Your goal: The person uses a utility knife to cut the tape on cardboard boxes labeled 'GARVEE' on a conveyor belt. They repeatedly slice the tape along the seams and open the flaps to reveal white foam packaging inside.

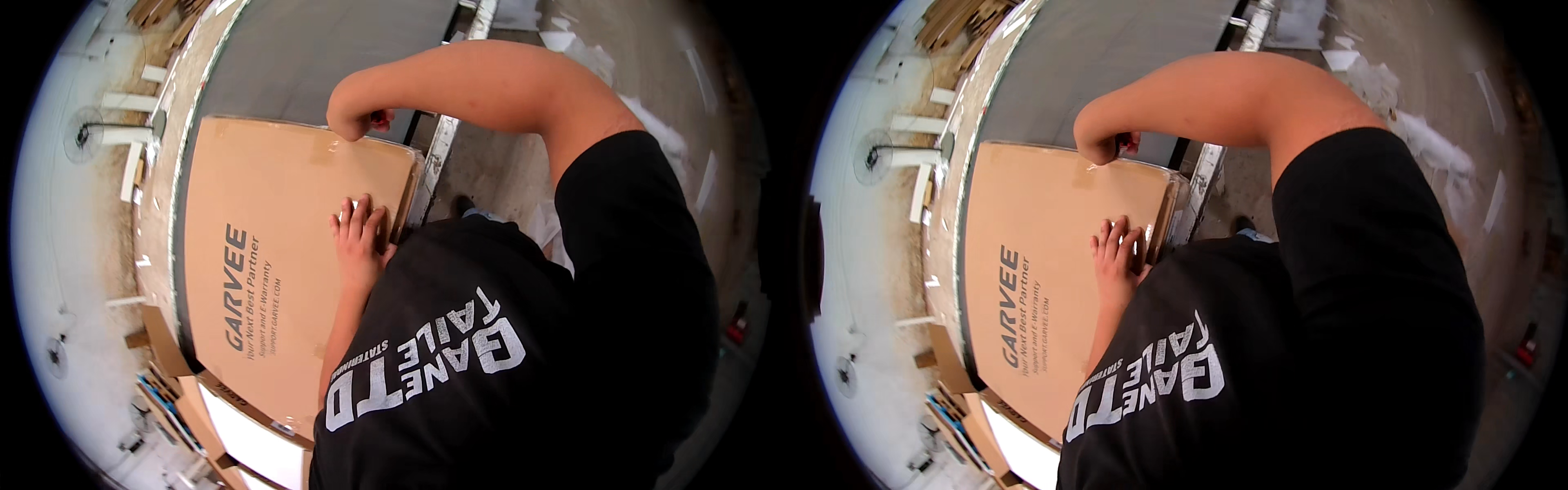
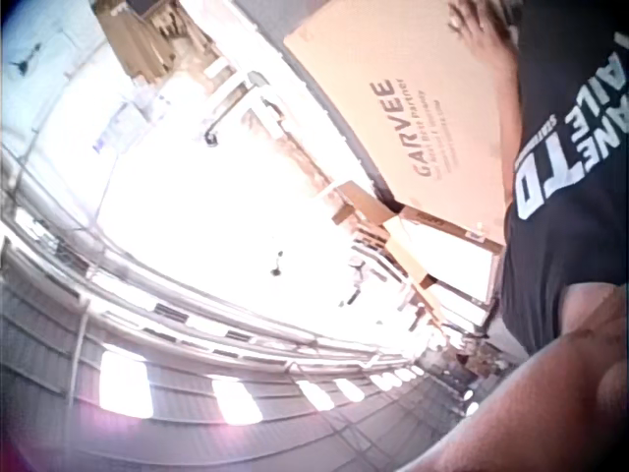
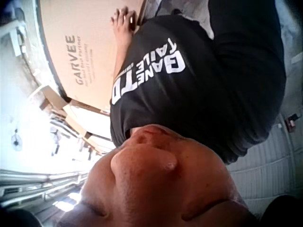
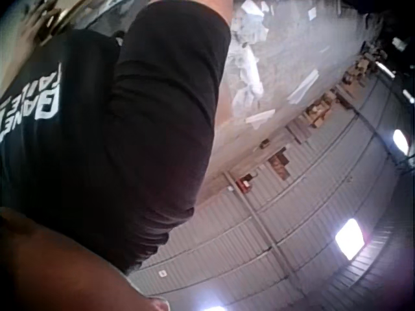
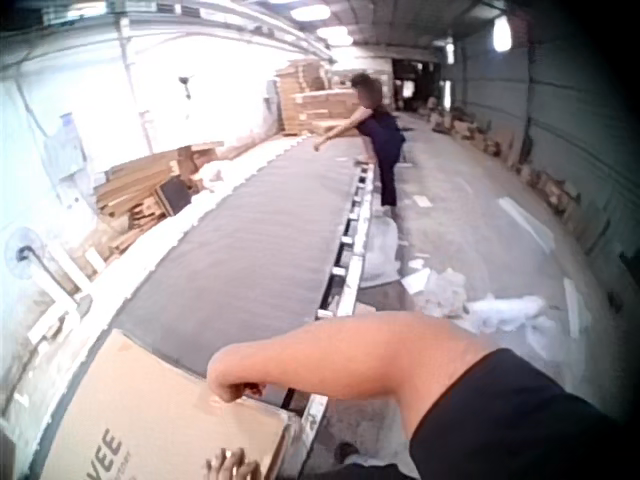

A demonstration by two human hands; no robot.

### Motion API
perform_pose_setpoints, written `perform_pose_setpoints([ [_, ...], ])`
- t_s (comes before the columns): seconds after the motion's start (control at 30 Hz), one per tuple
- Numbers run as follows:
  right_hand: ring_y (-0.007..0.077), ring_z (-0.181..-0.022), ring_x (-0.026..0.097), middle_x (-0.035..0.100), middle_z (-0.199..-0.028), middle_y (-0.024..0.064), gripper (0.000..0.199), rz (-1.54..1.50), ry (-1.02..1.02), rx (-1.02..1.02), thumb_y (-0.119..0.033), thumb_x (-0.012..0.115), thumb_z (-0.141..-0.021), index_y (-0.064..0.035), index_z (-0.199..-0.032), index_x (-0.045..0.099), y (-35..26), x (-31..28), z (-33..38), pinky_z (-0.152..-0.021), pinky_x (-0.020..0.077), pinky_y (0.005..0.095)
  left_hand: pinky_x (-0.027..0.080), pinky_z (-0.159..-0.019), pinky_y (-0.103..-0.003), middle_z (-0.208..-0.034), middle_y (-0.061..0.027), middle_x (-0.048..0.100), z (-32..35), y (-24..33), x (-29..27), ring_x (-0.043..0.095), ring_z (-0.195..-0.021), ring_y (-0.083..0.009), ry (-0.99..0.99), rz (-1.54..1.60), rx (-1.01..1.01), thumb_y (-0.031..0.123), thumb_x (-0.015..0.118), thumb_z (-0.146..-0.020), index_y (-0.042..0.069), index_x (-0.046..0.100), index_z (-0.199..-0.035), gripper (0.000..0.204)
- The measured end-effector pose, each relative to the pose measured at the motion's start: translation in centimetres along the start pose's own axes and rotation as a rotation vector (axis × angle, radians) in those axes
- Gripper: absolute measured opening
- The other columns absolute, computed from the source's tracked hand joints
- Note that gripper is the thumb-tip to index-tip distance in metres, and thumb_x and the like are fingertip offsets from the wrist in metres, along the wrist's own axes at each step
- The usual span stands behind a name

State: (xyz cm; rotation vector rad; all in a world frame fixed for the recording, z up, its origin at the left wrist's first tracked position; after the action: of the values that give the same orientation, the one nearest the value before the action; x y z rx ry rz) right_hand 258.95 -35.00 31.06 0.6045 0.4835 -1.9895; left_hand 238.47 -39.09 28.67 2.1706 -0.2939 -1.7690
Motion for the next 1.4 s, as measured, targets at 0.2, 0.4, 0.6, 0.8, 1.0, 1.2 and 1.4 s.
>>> perform_pose_setpoints([
  [0.2, 0.0256, -0.06, 0.064, 0.067, -0.071, 0.0136, 0.021, -0.051, 0.004, -0.017, 0.0, 0.049, -0.081, 0.002, -0.076, 0.069, 4.3, 8.5, 3.5, -0.059, 0.0536, 0.0407, 0.029, -0.113, -0.064, -0.15, -0.0147, 0.05, 0.1, 0.1, 0.3, 0.04, -0.142, -0.0439, -0.011, -0.06, 0.006, 0.015, 0.082, -0.06, 0.013, 0.06, -0.132, 0.076],
  [0.4, 0.0346, -0.085, 0.072, 0.074, -0.092, 0.0177, 0.03, -0.227, 0.417, -0.241, -0.002, 0.061, -0.078, -0.0029, -0.106, 0.071, 5.4, 13.7, 4.4, -0.071, 0.0575, 0.0476, 0.037, -0.112, -0.058, -0.148, -0.0153, 0.052, -1.1, 1.6, 0.2, 0.044, -0.139, -0.0445, -0.122, -0.149, 0.005, 0.013, 0.08, -0.062, 0.012, 0.059, -0.133, 0.074],
  [0.6, 0.035, -0.077, 0.068, 0.068, -0.086, 0.0149, 0.063, -0.472, 0.578, -0.164, -0.016, 0.054, -0.093, -0.0282, -0.154, 0.042, 9.7, 25.2, 6.3, -0.065, 0.0547, 0.0477, 0.048, -0.106, -0.046, -0.147, -0.0125, 0.054, -0.6, 1.9, 0.7, 0.049, -0.135, -0.0426, -0.112, -0.253, 0.036, 0.009, 0.08, -0.064, 0.014, 0.058, -0.135, 0.074],
  [0.8, 0.0326, -0.072, 0.066, 0.064, -0.091, 0.0126, 0.061, -0.597, 0.848, -0.236, -0.02, 0.051, -0.099, -0.0407, -0.155, 0.036, 9.9, 29.5, 3.9, -0.065, 0.0552, 0.0467, 0.049, -0.107, -0.045, -0.148, -0.0113, 0.053, -0.7, 3.6, 0.6, 0.05, -0.136, -0.0395, -0.161, -0.305, 0.025, 0.008, 0.077, -0.069, 0.016, 0.058, -0.136, 0.071],
  [1.0, 0.0293, -0.066, 0.062, 0.056, -0.084, 0.009, 0.064, -0.652, 0.983, -0.216, -0.022, 0.056, -0.099, -0.0408, -0.156, 0.035, 10.0, 33.3, 4.2, -0.059, 0.0541, 0.0418, 0.048, -0.107, -0.044, -0.146, -0.0103, 0.055, -0.5, 4.0, -0.5, 0.053, -0.134, -0.0368, -0.105, -0.316, -0.018, 0.008, 0.071, -0.073, 0.017, 0.06, -0.135, 0.063],
  [1.2, 0.0271, -0.067, 0.061, 0.055, -0.084, 0.0072, 0.064, -0.668, 1.148, -0.313, -0.02, 0.056, -0.098, -0.0394, -0.156, 0.035, 10.2, 30.6, 6.8, -0.059, 0.0542, 0.0405, 0.05, -0.105, -0.044, -0.148, -0.0108, 0.053, -0.6, 4.1, 0.5, 0.053, -0.133, -0.0359, -0.112, -0.43, 0.031, 0.008, 0.071, -0.073, 0.017, 0.059, -0.139, 0.067],
  [1.4, 0.0262, -0.07, 0.062, 0.055, -0.087, 0.0063, 0.065, -0.631, 1.068, -0.296, -0.021, 0.054, -0.099, -0.0436, -0.156, 0.033, 9.9, 30.0, 4.1, -0.062, 0.0553, 0.0405, 0.051, -0.103, -0.045, -0.154, -0.0131, 0.046, -4.7, 4.7, 0.4, 0.05, -0.136, -0.0369, -0.172, -0.402, -0.228, 0.011, 0.073, -0.076, 0.017, 0.05, -0.147, 0.075],
])
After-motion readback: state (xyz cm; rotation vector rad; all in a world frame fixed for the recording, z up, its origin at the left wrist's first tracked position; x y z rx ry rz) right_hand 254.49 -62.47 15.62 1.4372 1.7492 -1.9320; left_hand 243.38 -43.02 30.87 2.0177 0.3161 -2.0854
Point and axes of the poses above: each hand's wrist, its own z-axis away from the middle knuckle, its own x-axis out of the palm, y = z × x, the point moved 10 cm from there along -z, towards the middle knuckle
